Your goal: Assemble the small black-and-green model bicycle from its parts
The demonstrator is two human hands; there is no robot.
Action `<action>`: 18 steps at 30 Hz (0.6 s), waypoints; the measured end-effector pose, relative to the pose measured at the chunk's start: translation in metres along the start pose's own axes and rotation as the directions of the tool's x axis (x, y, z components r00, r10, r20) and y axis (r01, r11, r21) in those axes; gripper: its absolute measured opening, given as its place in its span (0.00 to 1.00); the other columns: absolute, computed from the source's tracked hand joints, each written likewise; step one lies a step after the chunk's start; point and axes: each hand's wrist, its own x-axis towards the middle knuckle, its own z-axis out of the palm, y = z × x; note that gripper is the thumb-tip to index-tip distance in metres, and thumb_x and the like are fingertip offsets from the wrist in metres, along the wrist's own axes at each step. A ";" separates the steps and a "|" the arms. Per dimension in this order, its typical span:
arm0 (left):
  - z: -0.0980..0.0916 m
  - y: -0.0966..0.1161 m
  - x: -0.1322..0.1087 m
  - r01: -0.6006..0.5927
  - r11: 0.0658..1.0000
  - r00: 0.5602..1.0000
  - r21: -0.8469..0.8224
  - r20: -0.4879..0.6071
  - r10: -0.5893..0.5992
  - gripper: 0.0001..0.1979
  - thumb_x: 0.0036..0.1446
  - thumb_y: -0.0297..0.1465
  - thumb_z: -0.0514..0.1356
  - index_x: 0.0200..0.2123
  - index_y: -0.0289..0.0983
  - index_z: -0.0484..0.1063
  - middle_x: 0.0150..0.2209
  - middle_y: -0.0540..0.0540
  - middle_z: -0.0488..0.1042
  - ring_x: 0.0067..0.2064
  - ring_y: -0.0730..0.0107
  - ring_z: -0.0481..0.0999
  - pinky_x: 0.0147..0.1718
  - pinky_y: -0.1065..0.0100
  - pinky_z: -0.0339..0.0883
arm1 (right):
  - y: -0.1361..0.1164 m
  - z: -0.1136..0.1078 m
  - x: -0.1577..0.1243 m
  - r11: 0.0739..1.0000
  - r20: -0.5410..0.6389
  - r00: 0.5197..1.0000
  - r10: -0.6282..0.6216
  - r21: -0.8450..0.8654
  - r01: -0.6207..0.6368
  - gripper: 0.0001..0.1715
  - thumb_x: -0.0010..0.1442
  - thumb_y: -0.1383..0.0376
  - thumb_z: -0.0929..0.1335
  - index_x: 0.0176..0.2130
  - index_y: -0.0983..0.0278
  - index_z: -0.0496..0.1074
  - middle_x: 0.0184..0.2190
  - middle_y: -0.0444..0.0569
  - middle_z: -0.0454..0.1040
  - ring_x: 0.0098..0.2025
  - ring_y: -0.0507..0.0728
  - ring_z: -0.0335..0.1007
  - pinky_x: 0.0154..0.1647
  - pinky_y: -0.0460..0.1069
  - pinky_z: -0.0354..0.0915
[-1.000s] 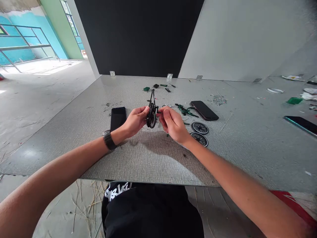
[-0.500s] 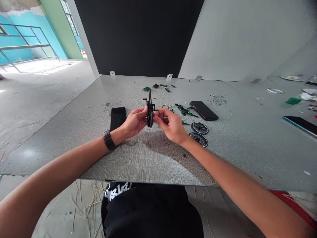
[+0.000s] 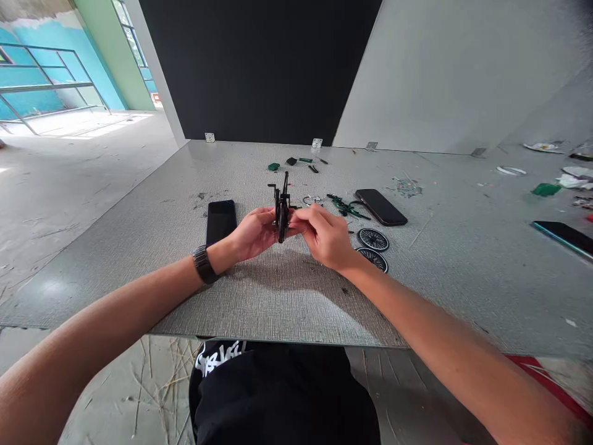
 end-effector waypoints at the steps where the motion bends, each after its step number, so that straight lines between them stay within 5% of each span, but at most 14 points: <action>1: 0.000 0.000 0.000 0.004 1.000 1.000 -0.002 0.003 -0.004 0.15 0.63 0.19 0.51 0.31 0.27 0.77 0.30 0.41 0.79 0.31 0.73 0.79 0.45 0.67 0.75 | 0.001 0.000 0.000 0.999 -0.002 1.000 -0.017 -0.032 0.017 0.05 0.70 0.68 0.65 0.43 0.58 0.69 0.32 0.44 0.75 0.30 0.51 0.69 0.28 0.48 0.61; 5: -0.001 -0.001 0.001 0.004 1.000 1.000 -0.007 0.003 -0.004 0.15 0.63 0.18 0.51 0.32 0.27 0.78 0.31 0.41 0.80 0.32 0.72 0.80 0.49 0.65 0.74 | 0.002 0.000 -0.001 0.994 -0.001 0.999 -0.051 -0.098 0.050 0.04 0.70 0.67 0.65 0.44 0.58 0.69 0.32 0.43 0.75 0.28 0.50 0.69 0.26 0.47 0.60; 10: -0.005 -0.003 0.002 0.009 1.000 1.000 0.014 0.007 -0.009 0.14 0.64 0.20 0.51 0.34 0.28 0.77 0.34 0.38 0.81 0.37 0.66 0.82 0.54 0.58 0.73 | 0.000 -0.003 0.001 0.993 -0.089 0.995 0.047 -0.105 -0.056 0.09 0.70 0.62 0.66 0.49 0.60 0.65 0.29 0.41 0.73 0.22 0.48 0.63 0.23 0.47 0.58; 18: -0.005 -0.006 -0.002 0.010 0.999 0.998 0.035 0.056 -0.012 0.12 0.64 0.21 0.54 0.34 0.29 0.78 0.34 0.42 0.80 0.36 0.68 0.80 0.53 0.56 0.73 | 0.003 -0.009 0.003 0.981 -0.061 0.998 -0.031 -0.192 0.019 0.03 0.71 0.63 0.64 0.44 0.58 0.68 0.33 0.46 0.76 0.29 0.51 0.69 0.26 0.48 0.59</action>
